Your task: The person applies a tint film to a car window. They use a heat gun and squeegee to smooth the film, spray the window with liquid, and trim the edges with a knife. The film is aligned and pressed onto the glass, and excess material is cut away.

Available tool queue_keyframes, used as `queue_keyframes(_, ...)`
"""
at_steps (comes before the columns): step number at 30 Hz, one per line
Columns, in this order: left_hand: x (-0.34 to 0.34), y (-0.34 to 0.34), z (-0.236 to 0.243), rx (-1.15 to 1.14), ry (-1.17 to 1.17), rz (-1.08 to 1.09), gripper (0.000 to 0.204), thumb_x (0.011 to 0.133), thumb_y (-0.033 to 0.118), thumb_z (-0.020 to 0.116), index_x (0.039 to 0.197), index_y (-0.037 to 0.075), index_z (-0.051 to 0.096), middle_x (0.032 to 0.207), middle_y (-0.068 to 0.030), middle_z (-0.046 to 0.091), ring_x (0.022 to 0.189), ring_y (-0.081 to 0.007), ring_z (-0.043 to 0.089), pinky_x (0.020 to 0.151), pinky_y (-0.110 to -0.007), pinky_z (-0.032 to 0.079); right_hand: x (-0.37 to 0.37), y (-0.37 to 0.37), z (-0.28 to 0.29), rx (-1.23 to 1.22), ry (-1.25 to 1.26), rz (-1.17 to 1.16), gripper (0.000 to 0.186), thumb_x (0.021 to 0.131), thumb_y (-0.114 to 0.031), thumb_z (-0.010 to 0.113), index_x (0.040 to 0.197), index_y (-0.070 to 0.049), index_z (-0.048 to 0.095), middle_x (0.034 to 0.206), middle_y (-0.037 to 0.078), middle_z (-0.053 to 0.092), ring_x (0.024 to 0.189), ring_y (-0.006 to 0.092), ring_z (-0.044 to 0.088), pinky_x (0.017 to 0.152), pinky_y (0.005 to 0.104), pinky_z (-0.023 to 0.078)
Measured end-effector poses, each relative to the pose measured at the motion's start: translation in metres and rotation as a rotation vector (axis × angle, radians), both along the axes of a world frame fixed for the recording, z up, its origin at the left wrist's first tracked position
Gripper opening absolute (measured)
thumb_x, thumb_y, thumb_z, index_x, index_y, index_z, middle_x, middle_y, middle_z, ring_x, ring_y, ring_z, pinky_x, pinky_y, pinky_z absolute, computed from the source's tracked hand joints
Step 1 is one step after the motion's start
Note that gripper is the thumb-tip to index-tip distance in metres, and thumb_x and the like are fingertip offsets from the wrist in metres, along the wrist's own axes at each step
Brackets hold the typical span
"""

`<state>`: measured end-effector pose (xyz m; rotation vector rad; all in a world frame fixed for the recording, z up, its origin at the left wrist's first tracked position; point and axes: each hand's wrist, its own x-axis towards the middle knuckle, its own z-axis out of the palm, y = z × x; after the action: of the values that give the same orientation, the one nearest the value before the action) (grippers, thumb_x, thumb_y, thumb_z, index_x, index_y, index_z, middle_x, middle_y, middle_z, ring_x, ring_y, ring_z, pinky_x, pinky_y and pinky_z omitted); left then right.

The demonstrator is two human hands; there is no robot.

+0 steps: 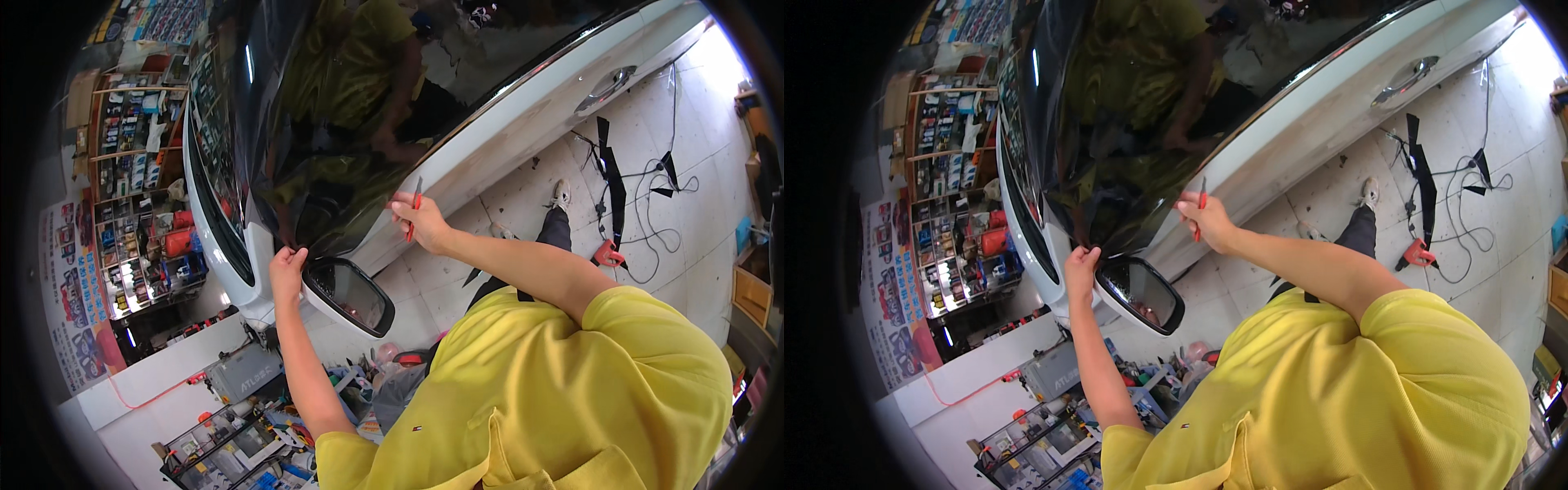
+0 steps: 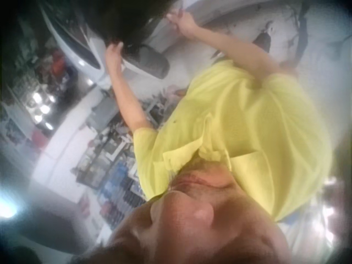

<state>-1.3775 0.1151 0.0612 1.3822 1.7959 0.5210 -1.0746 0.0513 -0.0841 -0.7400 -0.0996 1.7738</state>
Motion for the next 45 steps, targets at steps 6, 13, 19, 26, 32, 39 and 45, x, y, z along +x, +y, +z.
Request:
queue_keyframes(6, -0.009, 0.002, -0.001, -0.007, -0.009, -0.003, 0.01, 0.098, 0.009, 0.074, 0.093, 0.002, 0.068, 0.083, 0.002, 0.068, 0.074, -0.0057, 0.056, 0.068, -0.025, 0.043, 0.04, 0.02, 0.02, -0.104, 0.072, -0.236, 0.026, 0.095, -0.016, 0.079, 0.086, -0.014, 0.055, 0.076, -0.001, 0.057, 0.06, 0.0077, 0.05, 0.048, 0.025, 0.033)
queue_keyframes(13, 0.008, 0.003, 0.011, 0.121, 0.313, -0.088, 0.018, 0.098, 0.015, 0.074, 0.098, -0.001, 0.069, 0.084, -0.0033, 0.07, 0.076, -0.0127, 0.06, 0.073, -0.03, 0.047, 0.146, 0.054, 0.035, -0.158, -0.135, -0.519, 0.035, 0.096, -0.019, 0.08, 0.08, -0.018, 0.048, 0.067, -0.003, 0.052, 0.053, 0.0082, 0.049, 0.043, 0.0251, 0.028)
queue_keyframes(19, 0.127, -0.078, 0.037, 0.483, 0.402, -0.023, 0.027, 0.102, 0.026, 0.071, 0.098, -0.001, 0.072, 0.079, -0.0058, 0.067, 0.074, -0.018, 0.064, 0.07, -0.039, 0.051, 0.181, 0.047, 0.044, -0.189, -0.221, -0.46, 0.032, 0.099, -0.023, 0.076, 0.079, -0.016, 0.052, 0.065, 0.001, 0.058, 0.048, 0.0101, 0.044, 0.045, 0.0261, 0.031)
queue_keyframes(26, 0.259, -0.082, -0.082, -0.226, -1.358, 0.521, 0.047, 0.103, 0.048, 0.067, 0.122, 0.006, 0.071, 0.117, -0.0114, 0.075, 0.124, -0.0291, 0.064, 0.105, -0.046, 0.05, 0.194, 0.022, 0.06, -0.168, -0.214, -0.413, 0.026, 0.099, -0.024, 0.077, 0.082, -0.013, 0.06, 0.066, 0.001, 0.059, 0.052, 0.0097, 0.048, 0.047, 0.0253, 0.033)
queue_keyframes(32, 0.218, -0.07, -0.123, -0.025, -1.437, 0.648, 0.034, 0.101, 0.038, 0.073, 0.107, 0.005, 0.073, 0.103, -0.0072, 0.077, 0.092, -0.0201, 0.07, 0.082, -0.034, 0.055, 0.262, 0.042, 0.059, -0.218, -0.206, -0.469, 0.029, 0.097, -0.021, 0.079, 0.079, -0.016, 0.057, 0.066, 0.0, 0.058, 0.054, 0.0088, 0.053, 0.044, 0.025, 0.032)
queue_keyframes(39, 0.218, -0.074, -0.118, 0.04, -1.254, 0.763, 0.029, 0.099, 0.037, 0.076, 0.102, 0.008, 0.072, 0.097, -0.002, 0.075, 0.087, -0.0145, 0.066, 0.072, -0.028, 0.05, 0.448, 0.098, 0.048, -0.264, -0.33, -0.889, 0.021, 0.096, -0.018, 0.08, 0.089, -0.015, 0.061, 0.075, -0.003, 0.056, 0.054, 0.0084, 0.051, 0.04, 0.0229, 0.033)
queue_keyframes(45, 0.198, -0.066, -0.133, 0.049, -1.151, 0.811, 0.028, 0.099, 0.036, 0.076, 0.104, 0.009, 0.069, 0.094, -0.0009, 0.071, 0.088, -0.0133, 0.065, 0.073, -0.027, 0.05, 0.547, 0.105, 0.042, -0.161, -0.379, -1.091, 0.017, 0.095, -0.02, 0.08, 0.094, -0.011, 0.066, 0.072, -0.002, 0.056, 0.056, 0.0085, 0.052, 0.043, 0.023, 0.034)
